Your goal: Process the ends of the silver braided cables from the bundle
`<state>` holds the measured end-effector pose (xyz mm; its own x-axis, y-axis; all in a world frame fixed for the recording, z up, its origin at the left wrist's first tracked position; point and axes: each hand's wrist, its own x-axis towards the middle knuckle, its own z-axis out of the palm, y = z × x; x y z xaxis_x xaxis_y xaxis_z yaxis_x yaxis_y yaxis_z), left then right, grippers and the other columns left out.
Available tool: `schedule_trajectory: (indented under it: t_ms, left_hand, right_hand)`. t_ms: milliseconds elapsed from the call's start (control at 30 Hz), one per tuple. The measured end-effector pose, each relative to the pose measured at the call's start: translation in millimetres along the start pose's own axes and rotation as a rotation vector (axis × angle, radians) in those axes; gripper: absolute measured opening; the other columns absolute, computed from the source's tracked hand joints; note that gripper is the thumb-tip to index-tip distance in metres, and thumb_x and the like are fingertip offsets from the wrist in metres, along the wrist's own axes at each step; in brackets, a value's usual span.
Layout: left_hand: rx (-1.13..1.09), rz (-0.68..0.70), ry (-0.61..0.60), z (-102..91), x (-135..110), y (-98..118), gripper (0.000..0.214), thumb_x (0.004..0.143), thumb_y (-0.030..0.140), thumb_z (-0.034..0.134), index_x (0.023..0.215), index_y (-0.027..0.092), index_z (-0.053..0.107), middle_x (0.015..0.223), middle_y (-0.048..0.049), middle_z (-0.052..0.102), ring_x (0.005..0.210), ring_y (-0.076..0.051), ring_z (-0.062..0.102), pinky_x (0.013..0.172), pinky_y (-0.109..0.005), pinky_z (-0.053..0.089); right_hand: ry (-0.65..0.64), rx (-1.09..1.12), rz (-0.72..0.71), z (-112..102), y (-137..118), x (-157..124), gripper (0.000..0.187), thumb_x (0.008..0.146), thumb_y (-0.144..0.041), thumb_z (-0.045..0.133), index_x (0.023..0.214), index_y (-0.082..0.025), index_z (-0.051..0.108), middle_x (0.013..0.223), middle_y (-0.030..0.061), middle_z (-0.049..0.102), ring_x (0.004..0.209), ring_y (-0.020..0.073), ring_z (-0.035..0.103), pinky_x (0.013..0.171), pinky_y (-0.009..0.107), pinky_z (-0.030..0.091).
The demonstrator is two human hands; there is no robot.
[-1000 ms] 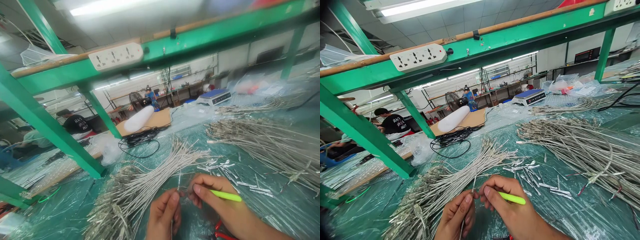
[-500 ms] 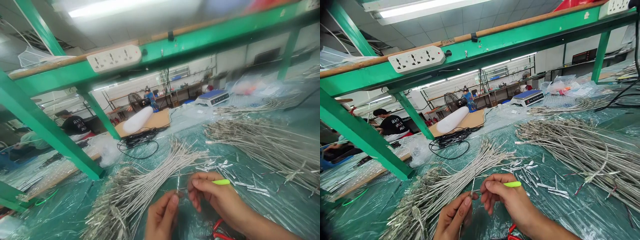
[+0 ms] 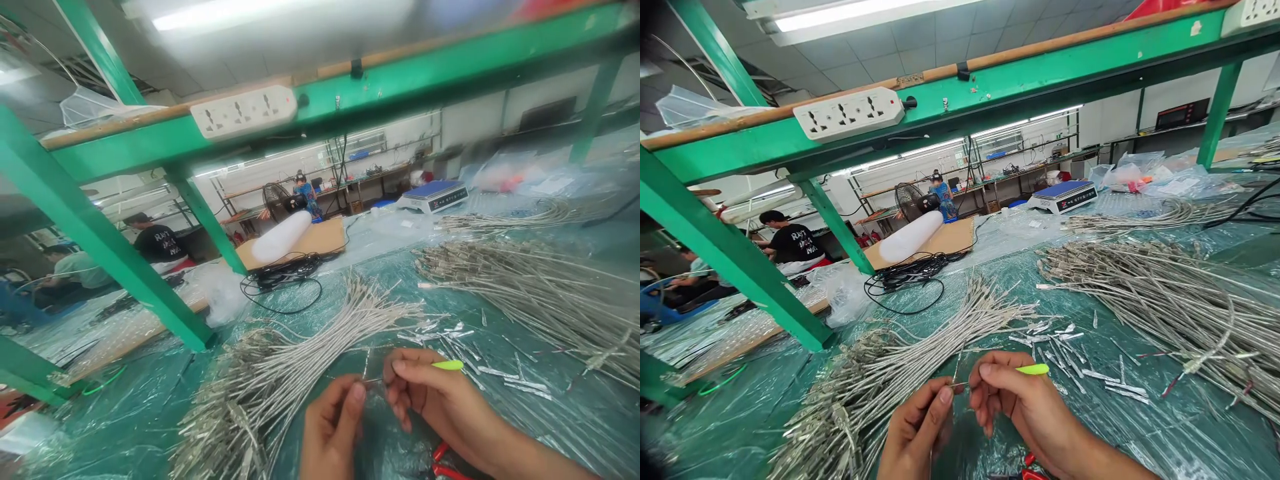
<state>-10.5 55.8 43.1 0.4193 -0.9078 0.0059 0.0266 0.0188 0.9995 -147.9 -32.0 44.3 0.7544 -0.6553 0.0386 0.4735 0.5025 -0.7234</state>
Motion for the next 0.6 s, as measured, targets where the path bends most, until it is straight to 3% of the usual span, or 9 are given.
schedule_trajectory:
  t_ms: [167,400,600]
  left_hand:
    - [-0.005,-0.022,0.070,1.5,0,1,0.035,0.077,0.051,0.068,0.080,0.017,0.066,0.051,0.0090,0.032,0.044,-0.006,0.021,0.043,-0.020,0.016]
    - [-0.007,0.001,0.100,6.5,-3,3,0.032,0.076,0.048,0.070,0.080,0.017,0.063,0.050,0.0080,0.040,0.043,-0.007,0.029,0.041,-0.019,0.021]
    - [0.085,0.103,0.106,5.8,-4,-2,0.024,0.079,0.042,0.070,0.078,0.018,0.065,0.058,0.0053,0.048,0.046,-0.008,0.037,0.044,-0.020,0.029]
  right_hand:
    - [-0.114,-0.060,0.008,3,-4,-4,0.029,0.082,-0.030,0.061,0.062,-0.010,0.065,0.052,0.0029,0.058,0.044,0.0120,0.055,0.044,0.022,0.041]
    - [0.066,-0.274,-0.040,0,-14,-1,0.054,0.093,-0.052,0.049,0.058,-0.013,0.062,0.049,-0.0022,0.045,0.043,0.0098,0.042,0.043,0.022,0.031]
    - [0.055,-0.674,-0.301,0,-30,-8,0.054,0.100,-0.045,0.035,0.058,-0.018,0.053,0.070,0.0018,0.054,0.071,0.0157,0.052,0.073,0.028,0.038]
